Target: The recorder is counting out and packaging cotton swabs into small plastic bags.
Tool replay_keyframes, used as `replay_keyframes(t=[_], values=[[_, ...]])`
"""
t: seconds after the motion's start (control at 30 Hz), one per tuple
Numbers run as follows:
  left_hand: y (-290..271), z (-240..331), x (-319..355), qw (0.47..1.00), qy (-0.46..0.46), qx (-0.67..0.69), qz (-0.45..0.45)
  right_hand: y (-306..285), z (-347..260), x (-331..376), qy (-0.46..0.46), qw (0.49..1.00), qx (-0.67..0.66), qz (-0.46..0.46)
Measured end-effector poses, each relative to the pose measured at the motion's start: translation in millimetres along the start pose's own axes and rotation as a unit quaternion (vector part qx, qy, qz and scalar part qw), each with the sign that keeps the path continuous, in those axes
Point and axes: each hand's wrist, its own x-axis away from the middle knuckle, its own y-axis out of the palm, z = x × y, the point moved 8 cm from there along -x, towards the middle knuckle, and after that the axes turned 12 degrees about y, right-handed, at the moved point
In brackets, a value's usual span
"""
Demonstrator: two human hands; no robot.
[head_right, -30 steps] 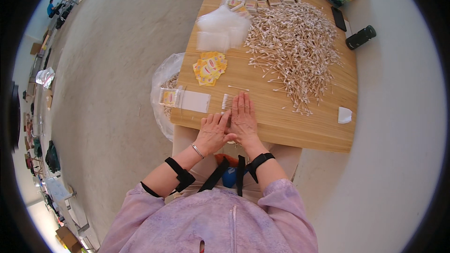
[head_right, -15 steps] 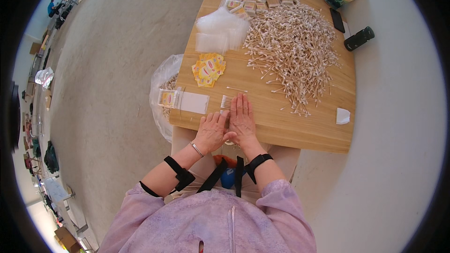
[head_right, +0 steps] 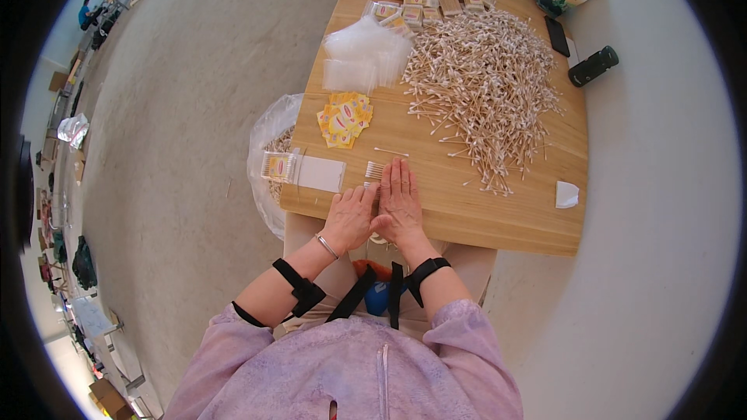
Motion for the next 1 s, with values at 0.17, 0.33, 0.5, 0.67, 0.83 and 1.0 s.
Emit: replay_keyframes(t=[0.17,0.33,0.5,0.67,0.83,1.0], values=[[5,-8,-7,0.999,-0.027,0.010,-0.026,-2,-2,-1,0.013,1.000,-0.011,-0.003],[3,-4,-6,1.000,0.008,0.004,-0.020,-1,0,-1,0.012,0.999,-0.037,0.009],[3,-5,-8,1.000,0.006,0.023,0.000,2,1,-1,0.010,1.000,-0.008,0.022],[15,-21,-13,0.998,-0.024,0.060,-0.013,-1,-3,-1,0.000,0.999,-0.003,0.031],[15,-18,-15,0.999,0.001,0.052,0.001,-1,1,-1,0.005,0.999,-0.046,0.013],[6,-16,-18,0.998,-0.009,0.057,0.005,2,-1,-1,0.007,0.999,0.034,0.026]])
